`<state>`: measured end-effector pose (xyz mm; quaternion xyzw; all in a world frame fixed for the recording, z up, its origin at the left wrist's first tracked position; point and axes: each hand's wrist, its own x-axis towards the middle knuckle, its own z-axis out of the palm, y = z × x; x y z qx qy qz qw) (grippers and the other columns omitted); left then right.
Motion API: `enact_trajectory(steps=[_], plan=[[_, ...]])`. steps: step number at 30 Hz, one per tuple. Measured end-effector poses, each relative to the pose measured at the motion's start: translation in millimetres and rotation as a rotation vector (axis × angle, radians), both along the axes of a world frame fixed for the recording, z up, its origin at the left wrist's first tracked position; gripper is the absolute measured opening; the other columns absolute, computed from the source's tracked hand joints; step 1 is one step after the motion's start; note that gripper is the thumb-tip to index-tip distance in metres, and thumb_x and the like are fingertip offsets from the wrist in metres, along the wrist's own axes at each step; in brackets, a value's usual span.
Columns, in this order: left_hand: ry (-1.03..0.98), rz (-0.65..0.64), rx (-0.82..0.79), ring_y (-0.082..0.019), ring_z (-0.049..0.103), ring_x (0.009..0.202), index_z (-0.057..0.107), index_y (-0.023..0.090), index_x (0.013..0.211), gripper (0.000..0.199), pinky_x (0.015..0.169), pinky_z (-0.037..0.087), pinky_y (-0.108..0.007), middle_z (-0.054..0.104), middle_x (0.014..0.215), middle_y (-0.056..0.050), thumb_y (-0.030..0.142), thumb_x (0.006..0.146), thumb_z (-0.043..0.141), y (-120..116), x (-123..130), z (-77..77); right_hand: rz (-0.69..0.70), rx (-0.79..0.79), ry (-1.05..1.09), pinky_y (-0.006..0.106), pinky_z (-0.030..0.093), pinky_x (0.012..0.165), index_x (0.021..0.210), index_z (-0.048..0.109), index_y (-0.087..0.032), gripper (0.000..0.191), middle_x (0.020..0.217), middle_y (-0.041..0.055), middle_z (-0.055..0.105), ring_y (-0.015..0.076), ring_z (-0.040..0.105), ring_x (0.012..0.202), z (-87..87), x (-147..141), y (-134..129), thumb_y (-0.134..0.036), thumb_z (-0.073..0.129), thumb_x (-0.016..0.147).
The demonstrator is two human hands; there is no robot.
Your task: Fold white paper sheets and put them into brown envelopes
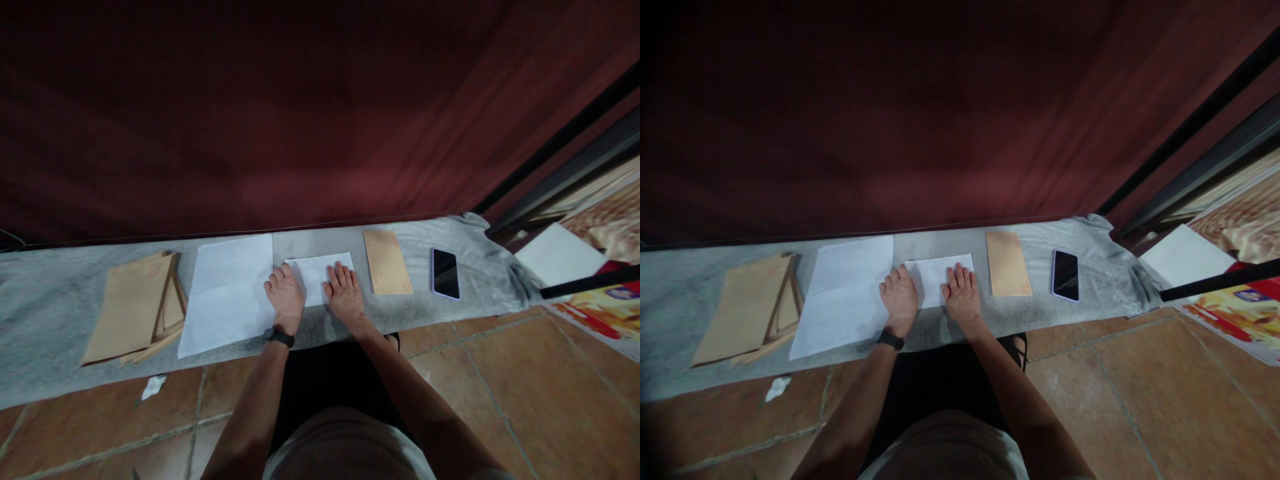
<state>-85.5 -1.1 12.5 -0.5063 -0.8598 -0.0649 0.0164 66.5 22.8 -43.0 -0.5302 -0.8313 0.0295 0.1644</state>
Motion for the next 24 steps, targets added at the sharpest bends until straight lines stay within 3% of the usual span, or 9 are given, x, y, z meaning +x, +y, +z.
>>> enact_trajectory(steps=[2,5,7,10,13,24], plan=[[-0.032,-0.142,0.072,-0.031,0.055,0.127,0.048,0.009,0.141,0.045,0.105,0.043,-0.047,0.060,0.134,-0.023,0.015,0.100,0.030,-4.8,14.2,-1.2,-0.001,-0.011,-0.009,0.052,0.025,0.120,0.155,0.038,-0.015,0.055,0.161,0.0166,0.035,0.0314,0.033,0.149,0.2,0.6,-0.4,-0.037,0.039,0.105],[-0.169,-0.465,0.138,-0.028,0.036,0.147,0.039,0.012,0.150,0.051,0.118,0.033,-0.046,0.044,0.156,-0.017,0.029,0.103,0.033,-11.8,41.2,-12.7,0.023,-0.039,-0.055,0.052,0.023,0.122,0.157,0.035,-0.015,0.056,0.164,0.0159,0.030,0.0311,0.028,0.151,-1.4,3.4,-1.6,-0.028,0.041,0.102],[-0.210,-0.546,0.136,-0.026,0.031,0.150,0.032,0.013,0.155,0.057,0.122,0.028,-0.047,0.038,0.161,-0.015,0.037,0.104,0.033,-15.1,54.9,-24.1,0.041,-0.049,-0.088,0.050,0.020,0.123,0.158,0.033,-0.014,0.060,0.165,0.0151,0.026,0.0299,0.024,0.153,-3.4,5.6,-2.5,-0.021,0.043,0.099],[-0.220,-0.525,0.120,-0.025,0.029,0.152,0.025,0.012,0.158,0.062,0.123,0.027,-0.046,0.035,0.162,-0.014,0.042,0.104,0.030,-18.3,59.6,-39.4,0.049,-0.048,-0.090,0.049,0.018,0.124,0.159,0.029,-0.014,0.063,0.166,0.0145,0.024,0.0291,0.022,0.154,-5.0,6.8,-2.9,-0.018,0.043,0.098],[-0.185,-0.486,0.110,-0.024,0.027,0.152,0.026,0.011,0.158,0.062,0.124,0.026,-0.045,0.035,0.162,-0.014,0.042,0.104,0.029,-22.2,48.9,-48.0,0.045,-0.043,-0.043,0.052,0.020,0.123,0.159,0.031,-0.016,0.059,0.165,0.0151,0.026,0.0302,0.025,0.153,-3.7,5.0,-2.0,-0.026,0.042,0.101],[-0.063,-0.411,0.108,-0.028,0.022,0.154,0.033,0.011,0.156,0.057,0.124,0.024,-0.050,0.027,0.164,-0.017,0.031,0.103,0.036,-50.8,25.1,-54.3,0.004,0.005,0.036,0.052,0.025,0.119,0.153,0.041,-0.015,0.053,0.160,0.0172,0.038,0.0305,0.033,0.149,-2.2,1.1,-1.8,-0.036,0.040,0.105]])
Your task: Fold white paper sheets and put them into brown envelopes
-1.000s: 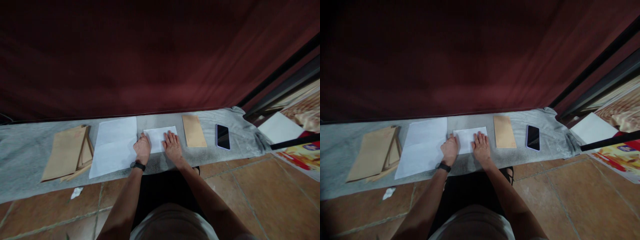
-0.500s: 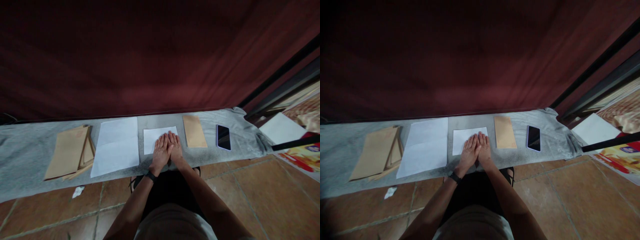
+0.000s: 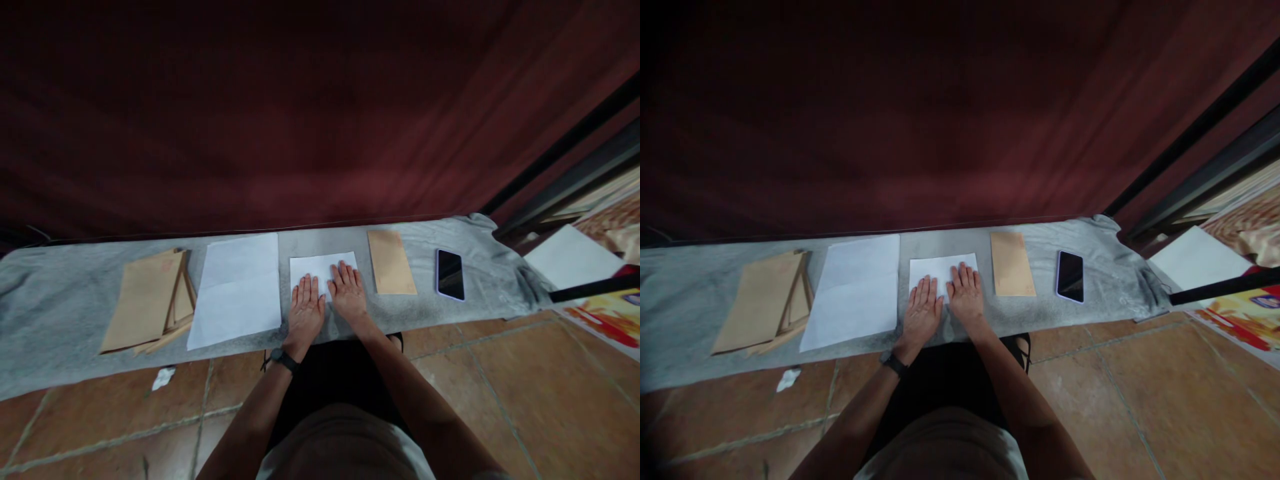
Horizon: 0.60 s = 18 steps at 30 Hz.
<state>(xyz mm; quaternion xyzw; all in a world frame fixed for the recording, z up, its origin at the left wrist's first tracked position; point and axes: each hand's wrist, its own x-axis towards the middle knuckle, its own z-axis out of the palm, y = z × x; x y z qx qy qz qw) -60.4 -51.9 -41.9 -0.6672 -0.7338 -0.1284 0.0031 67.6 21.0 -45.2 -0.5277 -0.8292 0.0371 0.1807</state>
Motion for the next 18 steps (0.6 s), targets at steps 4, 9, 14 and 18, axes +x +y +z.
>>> enact_trajectory(steps=[4,9,14,18], plan=[[-0.001,-0.027,0.010,-0.029,0.023,0.153,0.038,0.020,0.155,0.054,0.124,0.025,-0.051,0.025,0.165,-0.015,0.030,0.102,0.040,-8.4,-2.9,3.6,-0.009,0.002,-0.008,0.050,0.025,0.120,0.153,0.042,-0.016,0.052,0.160,0.0158,0.039,0.0298,0.033,0.148,1.0,0.7,-0.4,-0.036,0.040,0.105],[-0.008,-0.041,-0.007,-0.030,0.023,0.153,0.039,0.021,0.155,0.055,0.123,0.025,-0.052,0.025,0.165,-0.015,0.029,0.101,0.043,-10.9,-2.9,6.7,-0.002,-0.023,-0.017,0.052,0.025,0.120,0.154,0.041,-0.016,0.052,0.161,0.0163,0.036,0.0300,0.033,0.149,5.3,0.9,0.5,-0.035,0.039,0.106],[0.005,-0.037,-0.055,-0.029,0.020,0.154,0.035,0.021,0.157,0.058,0.124,0.023,-0.053,0.025,0.166,-0.013,0.026,0.099,0.042,-10.5,-1.7,7.4,0.098,-0.064,-0.017,0.049,0.024,0.121,0.154,0.040,-0.015,0.051,0.163,0.0124,0.032,0.0279,0.029,0.151,9.9,-3.3,-22.6,-0.032,0.035,0.106],[0.002,-0.063,-0.095,-0.029,0.017,0.155,0.034,0.017,0.157,0.060,0.125,0.020,-0.050,0.021,0.167,-0.014,0.021,0.098,0.042,-11.3,-2.7,8.5,0.203,-0.075,-0.035,0.047,0.022,0.123,0.156,0.037,-0.017,0.052,0.163,0.0094,0.033,0.0246,0.031,0.150,9.1,-2.2,-48.6,-0.032,0.032,0.107]])
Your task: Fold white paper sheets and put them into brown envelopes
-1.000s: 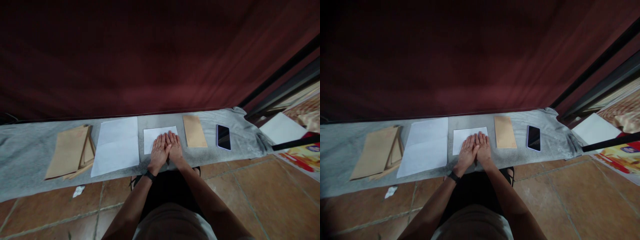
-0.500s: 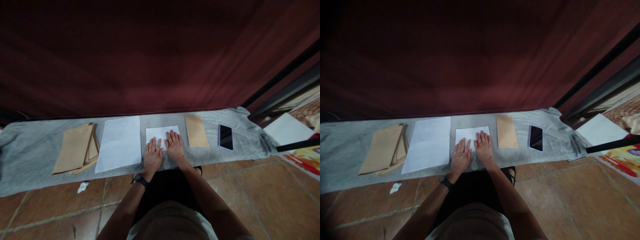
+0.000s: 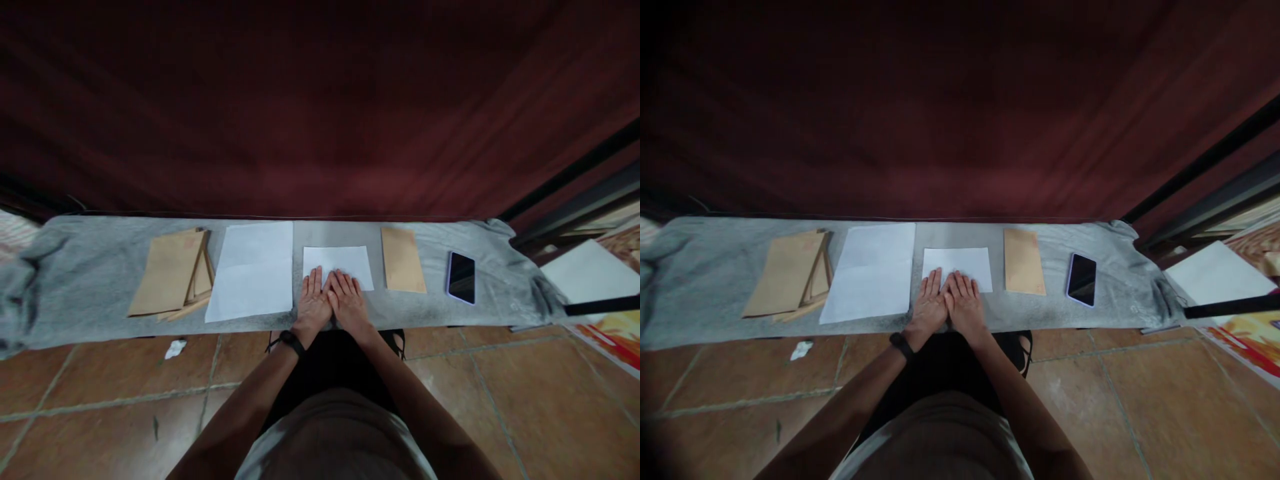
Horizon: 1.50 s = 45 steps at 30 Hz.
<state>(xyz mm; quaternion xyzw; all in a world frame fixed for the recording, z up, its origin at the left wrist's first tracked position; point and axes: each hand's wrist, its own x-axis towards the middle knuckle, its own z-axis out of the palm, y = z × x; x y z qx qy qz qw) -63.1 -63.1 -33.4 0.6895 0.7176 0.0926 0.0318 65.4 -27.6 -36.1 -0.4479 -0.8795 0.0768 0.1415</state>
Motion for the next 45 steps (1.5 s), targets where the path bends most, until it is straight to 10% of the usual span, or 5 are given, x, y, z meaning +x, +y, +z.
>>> enact_trajectory(steps=[13,30,38,45], plan=[[-0.015,0.085,0.025,-0.029,0.015,0.155,0.031,0.023,0.158,0.058,0.123,0.020,-0.055,0.023,0.167,-0.012,0.031,0.101,0.039,0.9,9.6,-0.5,-0.163,0.162,-0.011,0.047,0.030,0.120,0.153,0.040,-0.011,0.056,0.158,0.0181,0.041,0.0273,0.038,0.146,-11.0,34.5,-14.2,-0.041,0.040,0.106],[-0.008,0.194,0.160,-0.033,0.029,0.151,0.034,-0.005,0.151,0.062,0.124,0.026,-0.050,0.033,0.159,-0.028,0.034,0.103,0.037,-18.6,2.9,-1.6,-0.263,0.204,0.038,0.049,0.033,0.118,0.155,0.034,-0.002,0.065,0.157,0.0236,0.040,0.0318,0.039,0.146,-21.9,44.5,-18.0,-0.045,0.038,0.105],[-0.063,-0.065,0.069,-0.025,0.022,0.154,0.032,0.004,0.155,0.059,0.126,0.025,-0.045,0.032,0.163,-0.017,0.032,0.103,0.032,15.5,33.5,4.9,-0.275,0.194,0.059,0.049,0.031,0.118,0.156,0.032,-0.003,0.062,0.157,0.0226,0.039,0.0315,0.038,0.146,-23.6,42.7,-17.9,-0.038,0.038,0.104],[-0.048,-0.001,0.092,-0.027,0.021,0.154,0.032,0.003,0.154,0.059,0.125,0.024,-0.048,0.030,0.163,-0.019,0.034,0.104,0.030,21.0,20.8,-8.5,-0.277,0.198,0.062,0.049,0.031,0.118,0.155,0.034,-0.004,0.062,0.157,0.0221,0.041,0.0314,0.039,0.146,-24.1,43.0,-18.5,-0.040,0.039,0.104]])
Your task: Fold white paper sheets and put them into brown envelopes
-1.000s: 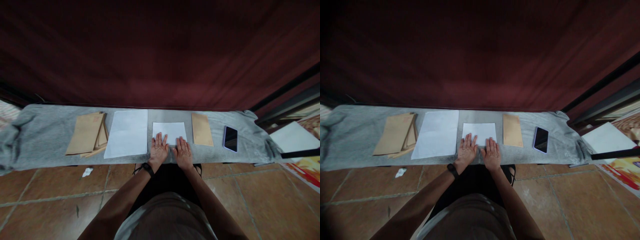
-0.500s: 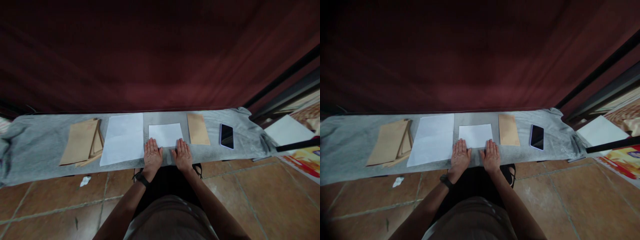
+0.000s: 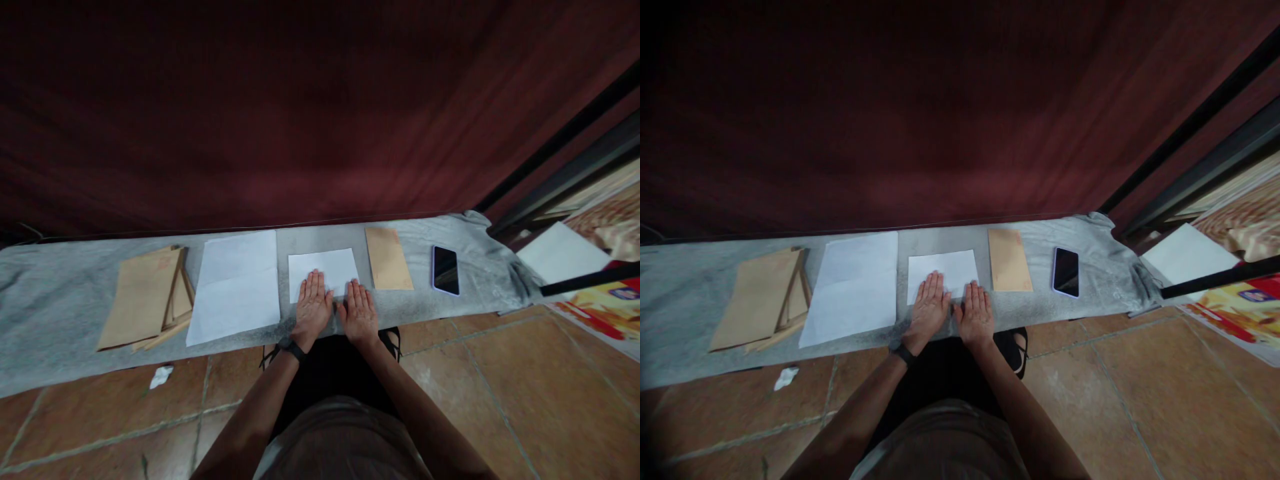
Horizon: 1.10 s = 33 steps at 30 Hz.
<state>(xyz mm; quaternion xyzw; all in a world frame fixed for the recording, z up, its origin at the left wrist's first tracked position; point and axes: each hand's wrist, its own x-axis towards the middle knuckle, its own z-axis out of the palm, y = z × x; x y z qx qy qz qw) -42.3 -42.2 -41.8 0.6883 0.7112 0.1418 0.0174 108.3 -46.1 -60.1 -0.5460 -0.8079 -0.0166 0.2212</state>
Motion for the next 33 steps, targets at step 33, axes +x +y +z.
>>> enact_trajectory(steps=[33], plan=[[-0.059,0.241,0.158,-0.033,0.027,0.152,0.029,0.001,0.155,0.062,0.122,0.028,-0.057,0.036,0.158,-0.025,0.032,0.102,0.032,-8.5,-14.7,-1.7,-0.016,-0.076,-0.016,0.051,0.030,0.118,0.156,0.036,-0.013,0.057,0.161,0.0183,0.035,0.0316,0.037,0.146,8.0,-14.7,55.2,-0.042,0.039,0.106]])
